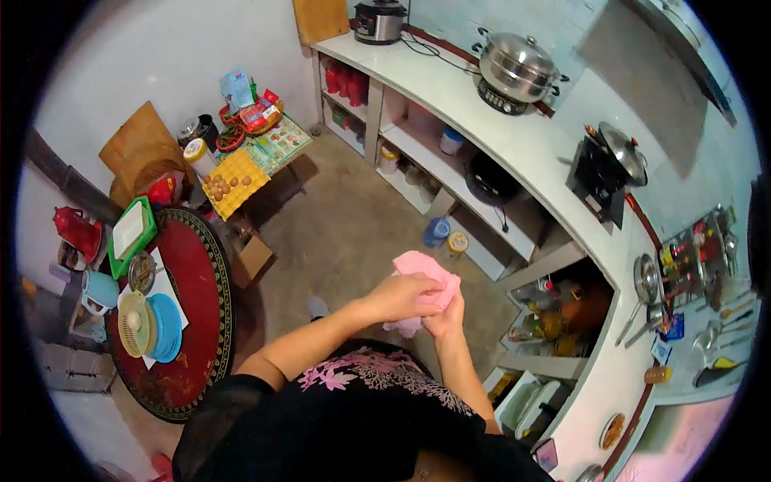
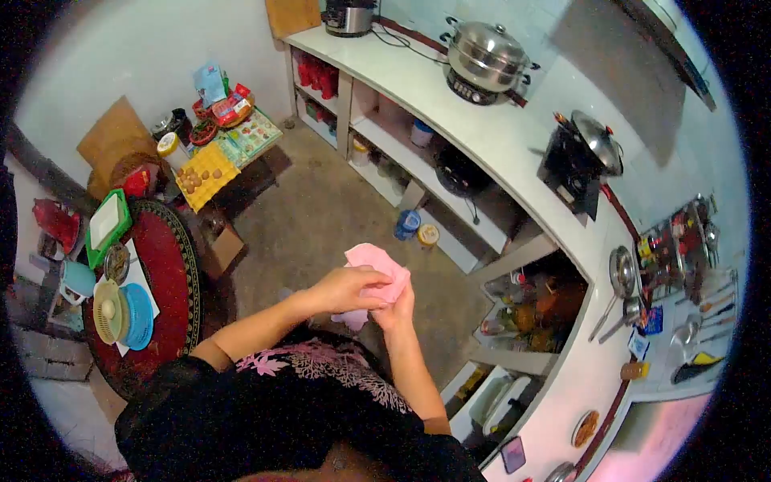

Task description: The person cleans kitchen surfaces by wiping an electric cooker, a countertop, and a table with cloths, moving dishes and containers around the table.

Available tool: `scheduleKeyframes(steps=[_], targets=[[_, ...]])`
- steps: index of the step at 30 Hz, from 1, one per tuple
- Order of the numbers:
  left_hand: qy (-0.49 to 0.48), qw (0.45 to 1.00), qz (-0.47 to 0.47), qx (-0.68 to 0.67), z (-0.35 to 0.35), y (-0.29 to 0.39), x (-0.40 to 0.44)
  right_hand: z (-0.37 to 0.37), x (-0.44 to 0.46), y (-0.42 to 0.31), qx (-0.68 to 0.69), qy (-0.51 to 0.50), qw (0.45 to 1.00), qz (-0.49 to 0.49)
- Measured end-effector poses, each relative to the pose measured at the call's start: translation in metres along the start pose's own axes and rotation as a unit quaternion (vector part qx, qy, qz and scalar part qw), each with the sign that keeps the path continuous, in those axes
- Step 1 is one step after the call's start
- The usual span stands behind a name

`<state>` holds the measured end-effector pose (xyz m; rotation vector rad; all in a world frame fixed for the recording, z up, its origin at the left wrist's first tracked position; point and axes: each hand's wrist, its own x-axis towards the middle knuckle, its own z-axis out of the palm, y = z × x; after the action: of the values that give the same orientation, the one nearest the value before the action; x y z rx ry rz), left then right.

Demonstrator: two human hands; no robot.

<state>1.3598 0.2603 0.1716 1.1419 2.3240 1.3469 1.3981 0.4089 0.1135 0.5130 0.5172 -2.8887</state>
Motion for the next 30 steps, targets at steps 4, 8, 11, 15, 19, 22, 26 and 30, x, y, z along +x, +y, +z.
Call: scheduleKeyframes(steps=[4,8,11,15,19,22,26,30], targets=[[0.071,0.961,-0.138,-0.231,-0.039,-0.066,0.006,0.015,0.051,-0.003,0.008,-0.040,0.999,0.001],[0.177,0.807,-0.283,-0.488,-0.102,-0.140,0.006,0.031,0.112,-0.005,0.015,-0.061,0.997,0.038],[0.226,0.672,-0.341,-0.617,-0.137,-0.188,0.017,0.043,0.159,0.000,0.004,-0.061,0.996,0.062],[0.200,0.578,-0.285,-0.738,-0.184,-0.256,0.057,0.066,0.236,-0.007,-0.002,-0.028,0.998,0.050],[0.146,0.572,-0.192,-0.784,-0.257,-0.291,0.106,0.101,0.322,-0.020,-0.070,-0.033,0.997,0.029],[0.103,0.576,-0.128,-0.801,-0.304,-0.317,0.133,0.105,0.388,-0.021,-0.085,-0.102,0.991,0.029],[0.160,0.529,-0.201,-0.809,-0.321,-0.377,0.151,0.127,0.432,-0.017,-0.027,-0.022,0.999,0.003],[0.158,0.524,-0.237,-0.803,-0.330,-0.408,0.161,0.153,0.469,-0.056,-0.050,0.017,0.998,-0.045]])
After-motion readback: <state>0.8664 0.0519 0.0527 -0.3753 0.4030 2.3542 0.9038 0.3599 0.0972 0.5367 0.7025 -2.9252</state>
